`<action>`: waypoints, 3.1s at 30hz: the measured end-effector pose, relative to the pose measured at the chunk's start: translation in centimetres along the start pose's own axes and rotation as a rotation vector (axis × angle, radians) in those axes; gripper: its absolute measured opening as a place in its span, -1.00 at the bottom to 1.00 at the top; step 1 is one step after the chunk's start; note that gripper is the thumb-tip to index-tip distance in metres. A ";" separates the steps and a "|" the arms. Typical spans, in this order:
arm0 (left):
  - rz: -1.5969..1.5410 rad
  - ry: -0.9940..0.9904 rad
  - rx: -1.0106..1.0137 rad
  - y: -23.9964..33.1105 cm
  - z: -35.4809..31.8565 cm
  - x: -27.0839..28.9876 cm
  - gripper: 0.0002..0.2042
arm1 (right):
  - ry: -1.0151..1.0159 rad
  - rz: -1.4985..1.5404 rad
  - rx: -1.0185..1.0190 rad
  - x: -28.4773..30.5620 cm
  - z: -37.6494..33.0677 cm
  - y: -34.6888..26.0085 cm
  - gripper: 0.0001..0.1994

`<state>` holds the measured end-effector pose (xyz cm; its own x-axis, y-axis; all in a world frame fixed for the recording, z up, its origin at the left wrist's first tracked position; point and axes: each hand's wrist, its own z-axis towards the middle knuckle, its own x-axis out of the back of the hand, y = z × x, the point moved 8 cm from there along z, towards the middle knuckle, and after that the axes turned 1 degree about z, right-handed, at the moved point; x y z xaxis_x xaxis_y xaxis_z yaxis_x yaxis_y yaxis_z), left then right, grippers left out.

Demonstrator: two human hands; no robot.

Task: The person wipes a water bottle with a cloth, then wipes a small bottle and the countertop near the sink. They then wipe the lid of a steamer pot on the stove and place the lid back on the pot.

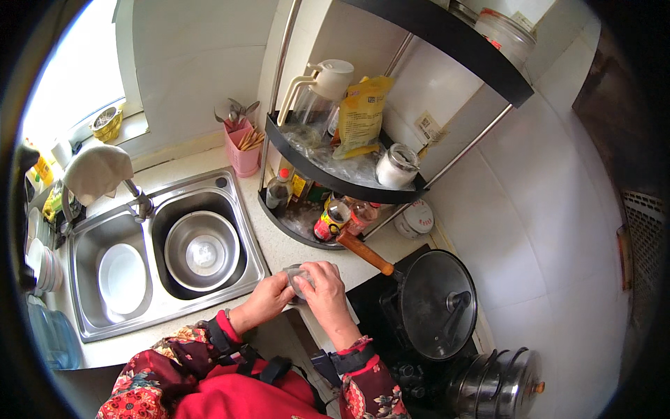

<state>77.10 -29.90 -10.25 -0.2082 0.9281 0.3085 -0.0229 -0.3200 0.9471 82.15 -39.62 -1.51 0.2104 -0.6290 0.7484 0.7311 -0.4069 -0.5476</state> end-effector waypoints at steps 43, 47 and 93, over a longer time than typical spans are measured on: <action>0.070 -0.018 -0.041 0.0 0.1 0.1 -0.86 | 0.116 -0.225 -0.211 -0.7 -0.3 2.7 -0.74; 0.067 0.020 -0.066 0.5 -0.2 0.4 -0.88 | 0.158 -0.024 -0.153 -0.7 -2.4 1.4 -0.73; 0.143 -0.189 -0.080 1.3 1.3 0.3 -0.73 | 0.076 -0.087 -0.197 -1.5 -1.9 5.6 -0.88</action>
<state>78.23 -29.76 -8.76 -0.0289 0.8890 0.4571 -0.0850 -0.4578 0.8850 84.71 -42.20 -6.41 0.0971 -0.6312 0.7695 0.6022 -0.5784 -0.5504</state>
